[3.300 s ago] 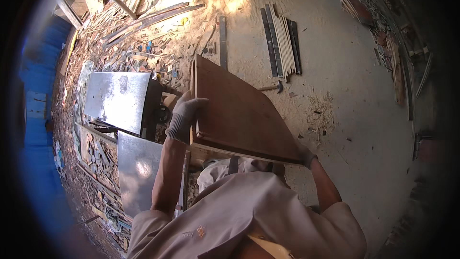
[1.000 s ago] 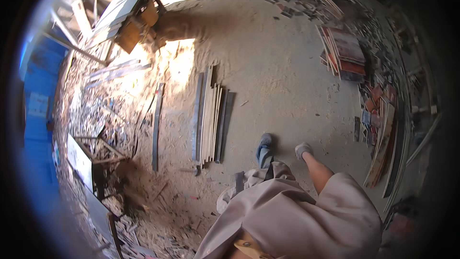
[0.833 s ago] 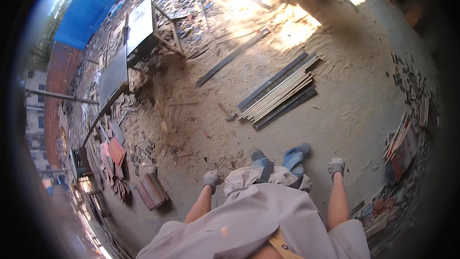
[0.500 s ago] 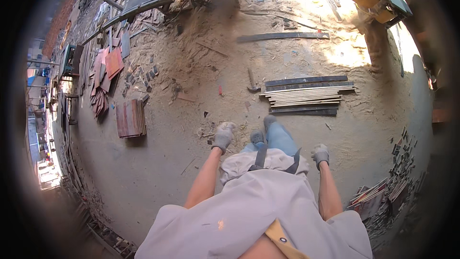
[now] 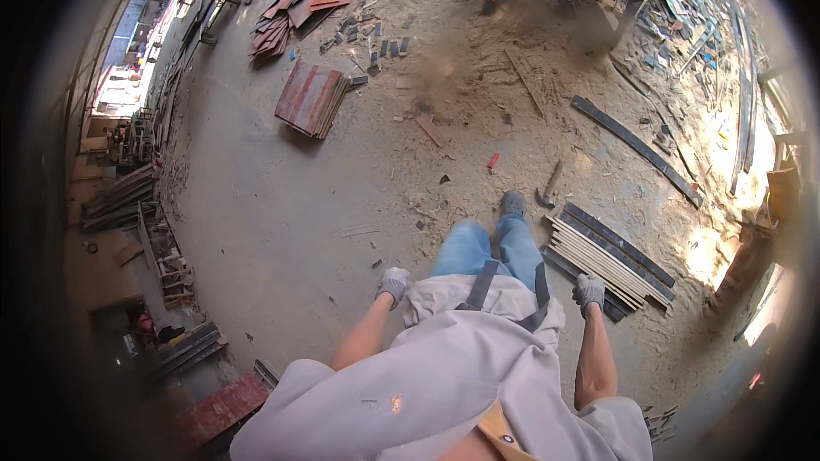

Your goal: The person positions a red metal sheet on a guillotine shear, cuts it, and stacks the pieces. They then retrieve a cardboard box, place it on the shear, and cut several thin wooden strips, stacking them afterward.

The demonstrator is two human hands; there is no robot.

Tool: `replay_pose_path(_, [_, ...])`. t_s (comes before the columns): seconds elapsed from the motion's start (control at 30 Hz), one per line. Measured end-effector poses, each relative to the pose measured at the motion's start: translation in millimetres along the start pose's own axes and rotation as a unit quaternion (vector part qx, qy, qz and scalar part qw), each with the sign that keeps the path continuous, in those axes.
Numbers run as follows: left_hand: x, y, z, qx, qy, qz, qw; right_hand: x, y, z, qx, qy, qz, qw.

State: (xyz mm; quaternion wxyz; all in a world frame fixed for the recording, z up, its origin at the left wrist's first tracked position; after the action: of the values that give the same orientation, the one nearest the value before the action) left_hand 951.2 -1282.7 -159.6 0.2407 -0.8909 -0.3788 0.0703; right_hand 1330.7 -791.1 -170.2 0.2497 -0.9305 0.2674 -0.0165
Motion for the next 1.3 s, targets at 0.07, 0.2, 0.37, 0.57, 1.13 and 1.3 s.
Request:
replay_pose_path(0.07, [7, -46, 30, -0.02, 0.022, -0.006, 1.0, -53, 8, 21, 0.016, -0.022, -0.044, 0.999])
replay_pose_path(0.2, [-15, -152, 103, 0.255, -0.111, -0.541, 0.794, -177, 64, 106, -0.001, -0.074, -0.062, 0.995])
replay_pose_path(0.37, [54, -165, 224, 0.117, -0.065, -0.466, 0.875, -271, 125, 200, -0.014, -0.051, -0.001, 0.999])
replay_pose_path(0.57, [52, -189, 258, 0.064, -0.022, -0.428, 0.901, -258, 130, 161, -0.019, 0.071, -0.076, 0.994])
replay_pose_path(1.13, [-65, -402, 254, 0.111, -0.017, -0.643, 0.758, -348, 61, 5, 0.0, -0.039, 0.217, 0.975])
replay_pose_path(1.3, [-42, -371, 259, 0.033, -0.061, -0.628, 0.776, -214, 43, -37, 0.034, 0.032, 0.324, 0.945])
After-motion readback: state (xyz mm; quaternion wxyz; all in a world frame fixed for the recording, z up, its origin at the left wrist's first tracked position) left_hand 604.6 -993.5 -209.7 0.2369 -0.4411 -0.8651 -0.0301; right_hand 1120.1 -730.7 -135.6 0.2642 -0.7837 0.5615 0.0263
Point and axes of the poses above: each hand's wrist, its own z-axis towards the middle knuckle, its own y-axis out of the palm, x = y × z, the point moved 9 cm from there along z, towards the middle knuckle, and after that the axes turned 10 degrees about y, right-handed, at the moved point
